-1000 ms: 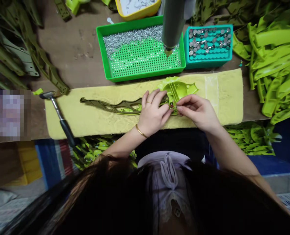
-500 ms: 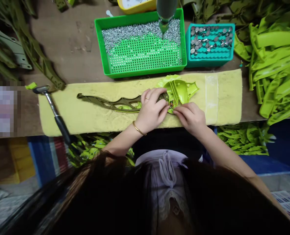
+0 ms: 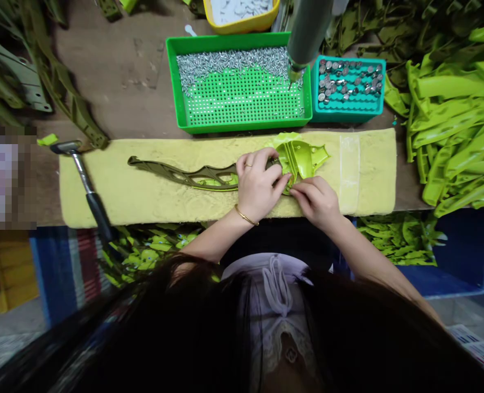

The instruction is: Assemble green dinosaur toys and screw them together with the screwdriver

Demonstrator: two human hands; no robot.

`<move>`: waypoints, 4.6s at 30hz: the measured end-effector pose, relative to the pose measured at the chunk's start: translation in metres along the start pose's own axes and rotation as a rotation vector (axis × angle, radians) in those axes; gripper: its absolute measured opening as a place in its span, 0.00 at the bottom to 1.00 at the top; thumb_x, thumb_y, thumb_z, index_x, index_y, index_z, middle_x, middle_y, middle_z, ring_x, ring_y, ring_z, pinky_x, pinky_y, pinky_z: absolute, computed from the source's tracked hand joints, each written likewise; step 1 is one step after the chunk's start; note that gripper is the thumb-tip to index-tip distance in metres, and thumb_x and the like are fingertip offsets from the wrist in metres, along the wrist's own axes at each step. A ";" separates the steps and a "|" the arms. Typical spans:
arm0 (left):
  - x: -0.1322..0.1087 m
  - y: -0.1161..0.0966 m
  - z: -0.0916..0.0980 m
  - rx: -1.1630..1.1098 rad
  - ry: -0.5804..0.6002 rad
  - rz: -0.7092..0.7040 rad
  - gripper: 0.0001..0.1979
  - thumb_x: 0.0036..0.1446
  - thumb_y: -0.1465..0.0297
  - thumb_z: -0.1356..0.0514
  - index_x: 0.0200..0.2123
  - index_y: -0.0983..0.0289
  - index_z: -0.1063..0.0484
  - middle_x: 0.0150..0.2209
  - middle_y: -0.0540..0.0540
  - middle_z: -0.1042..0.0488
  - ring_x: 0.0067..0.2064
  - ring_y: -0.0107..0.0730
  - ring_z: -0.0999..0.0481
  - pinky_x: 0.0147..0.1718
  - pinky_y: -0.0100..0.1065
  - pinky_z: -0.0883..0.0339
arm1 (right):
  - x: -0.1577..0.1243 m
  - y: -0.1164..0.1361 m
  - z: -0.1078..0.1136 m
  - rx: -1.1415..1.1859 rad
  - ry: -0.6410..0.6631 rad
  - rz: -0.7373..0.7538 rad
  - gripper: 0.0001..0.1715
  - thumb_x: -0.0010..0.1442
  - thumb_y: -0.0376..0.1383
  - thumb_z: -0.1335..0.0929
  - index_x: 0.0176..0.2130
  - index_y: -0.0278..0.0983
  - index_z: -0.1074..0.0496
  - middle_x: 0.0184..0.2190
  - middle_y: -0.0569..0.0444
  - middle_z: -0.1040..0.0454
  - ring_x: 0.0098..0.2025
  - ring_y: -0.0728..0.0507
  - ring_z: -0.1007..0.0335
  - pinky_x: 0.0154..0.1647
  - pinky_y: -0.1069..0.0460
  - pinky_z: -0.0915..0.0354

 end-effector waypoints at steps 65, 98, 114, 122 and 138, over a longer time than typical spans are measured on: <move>-0.121 0.007 0.069 -0.578 -0.283 0.357 0.17 0.55 0.64 0.36 0.49 0.55 0.31 0.39 0.53 0.22 0.38 0.39 0.20 0.37 0.41 0.23 | 0.029 0.080 -0.020 0.597 0.220 -0.338 0.39 0.57 0.43 0.33 0.65 0.40 0.44 0.62 0.42 0.38 0.66 0.37 0.43 0.63 0.39 0.37; -0.040 0.060 0.054 -1.314 -0.222 0.993 0.05 0.52 0.73 0.36 0.34 0.66 0.26 0.37 0.55 0.20 0.39 0.32 0.19 0.44 0.37 0.22 | 0.035 -0.051 0.005 0.106 0.306 -0.130 0.44 0.54 0.42 0.36 0.68 0.41 0.49 0.64 0.44 0.41 0.63 0.30 0.42 0.61 0.31 0.42; -0.033 0.065 0.043 -1.285 -0.339 0.883 0.15 0.45 0.65 0.28 0.32 0.65 0.27 0.32 0.52 0.21 0.35 0.31 0.21 0.37 0.34 0.22 | 0.034 -0.064 0.021 0.378 0.182 -0.510 0.32 0.58 0.59 0.37 0.48 0.39 0.29 0.35 0.49 0.27 0.41 0.40 0.29 0.43 0.41 0.31; -0.035 0.070 0.106 -0.326 -0.392 0.475 0.22 0.43 0.57 0.28 0.40 0.59 0.27 0.49 0.56 0.25 0.58 0.48 0.30 0.59 0.51 0.36 | 0.027 -0.062 0.015 1.055 0.016 -1.090 0.28 0.51 0.57 0.29 0.21 0.39 0.38 0.11 0.65 0.48 0.13 0.56 0.59 0.14 0.55 0.61; 0.023 0.034 0.113 0.005 0.188 -0.219 0.16 0.62 0.61 0.45 0.46 0.60 0.23 0.43 0.59 0.19 0.44 0.43 0.20 0.44 0.41 0.27 | 0.075 -0.007 0.069 -0.096 0.128 0.119 0.17 0.63 0.44 0.34 0.47 0.38 0.26 0.45 0.48 0.20 0.47 0.40 0.24 0.51 0.42 0.34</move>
Point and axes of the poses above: each hand's wrist, its own x-axis towards the middle knuckle, its own z-axis out of the back of the hand, y = z × x, the point moved 4 cm from there along x, towards the middle knuckle
